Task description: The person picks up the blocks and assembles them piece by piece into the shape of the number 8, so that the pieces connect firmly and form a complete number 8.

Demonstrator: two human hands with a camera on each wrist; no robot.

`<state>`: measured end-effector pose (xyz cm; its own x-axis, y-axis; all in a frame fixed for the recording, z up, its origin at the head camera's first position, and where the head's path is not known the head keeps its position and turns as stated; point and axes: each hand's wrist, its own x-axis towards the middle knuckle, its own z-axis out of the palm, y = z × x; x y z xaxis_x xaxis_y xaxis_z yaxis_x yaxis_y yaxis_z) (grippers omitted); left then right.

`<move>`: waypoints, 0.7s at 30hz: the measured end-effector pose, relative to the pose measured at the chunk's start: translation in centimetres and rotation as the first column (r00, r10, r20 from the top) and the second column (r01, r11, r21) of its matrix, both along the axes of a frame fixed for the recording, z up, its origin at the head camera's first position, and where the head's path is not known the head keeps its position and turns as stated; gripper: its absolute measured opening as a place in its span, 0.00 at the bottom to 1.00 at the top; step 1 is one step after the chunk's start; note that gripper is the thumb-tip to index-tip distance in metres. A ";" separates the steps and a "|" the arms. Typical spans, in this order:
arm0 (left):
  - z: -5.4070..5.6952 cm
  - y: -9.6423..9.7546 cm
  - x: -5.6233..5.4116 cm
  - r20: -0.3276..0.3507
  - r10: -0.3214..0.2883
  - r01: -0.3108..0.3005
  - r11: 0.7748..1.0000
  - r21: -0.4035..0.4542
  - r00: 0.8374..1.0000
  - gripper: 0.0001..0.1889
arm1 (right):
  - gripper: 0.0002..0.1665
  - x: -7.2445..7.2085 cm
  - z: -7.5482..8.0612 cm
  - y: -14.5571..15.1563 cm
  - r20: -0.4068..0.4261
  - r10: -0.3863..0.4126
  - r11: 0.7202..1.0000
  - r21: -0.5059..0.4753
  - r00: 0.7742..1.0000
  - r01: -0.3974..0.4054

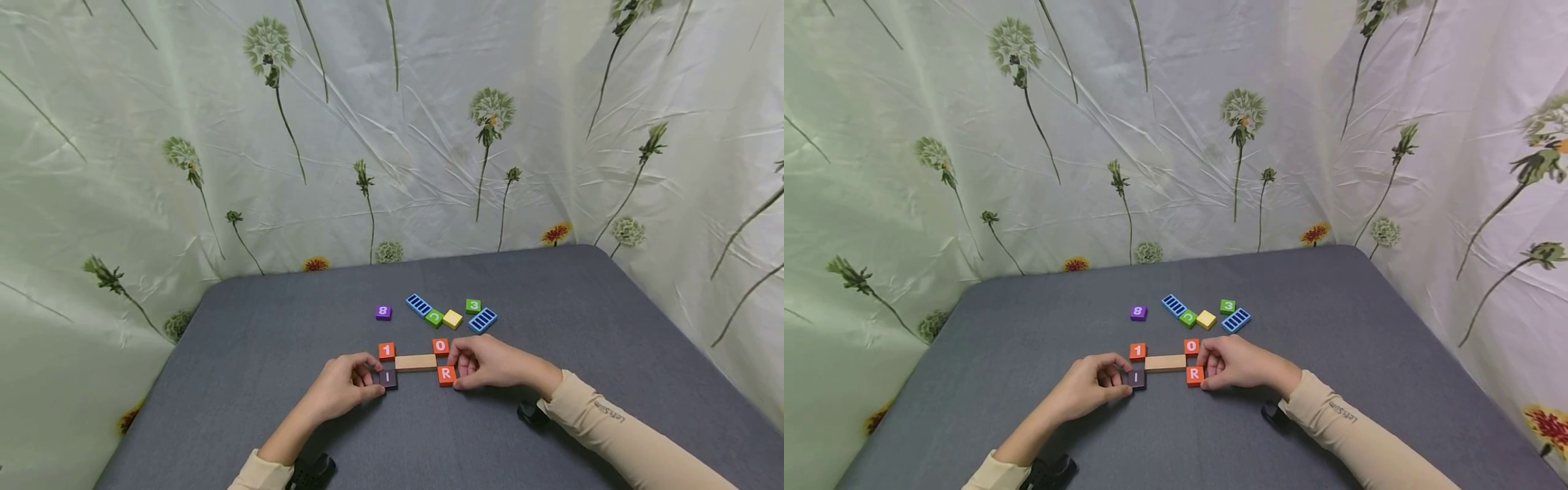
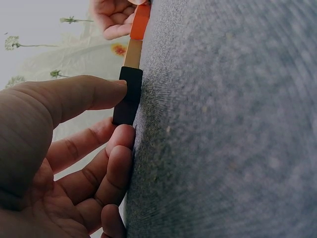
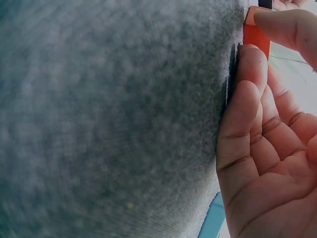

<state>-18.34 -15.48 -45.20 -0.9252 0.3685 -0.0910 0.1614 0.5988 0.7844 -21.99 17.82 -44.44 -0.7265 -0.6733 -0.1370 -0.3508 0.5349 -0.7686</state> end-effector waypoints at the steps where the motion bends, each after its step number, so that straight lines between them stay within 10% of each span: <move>1: 0.0 0.0 0.0 -0.001 -0.001 0.001 1.000 -0.001 1.000 0.13 | 0.15 0.0 0.0 0.0 0.003 0.000 1.000 -0.001 1.000 0.000; 21: 0.0 -0.1 0.1 -0.014 -0.014 0.014 1.000 -0.004 1.000 0.13 | 0.19 -0.2 -0.2 0.1 0.018 -0.017 1.000 0.015 1.000 0.016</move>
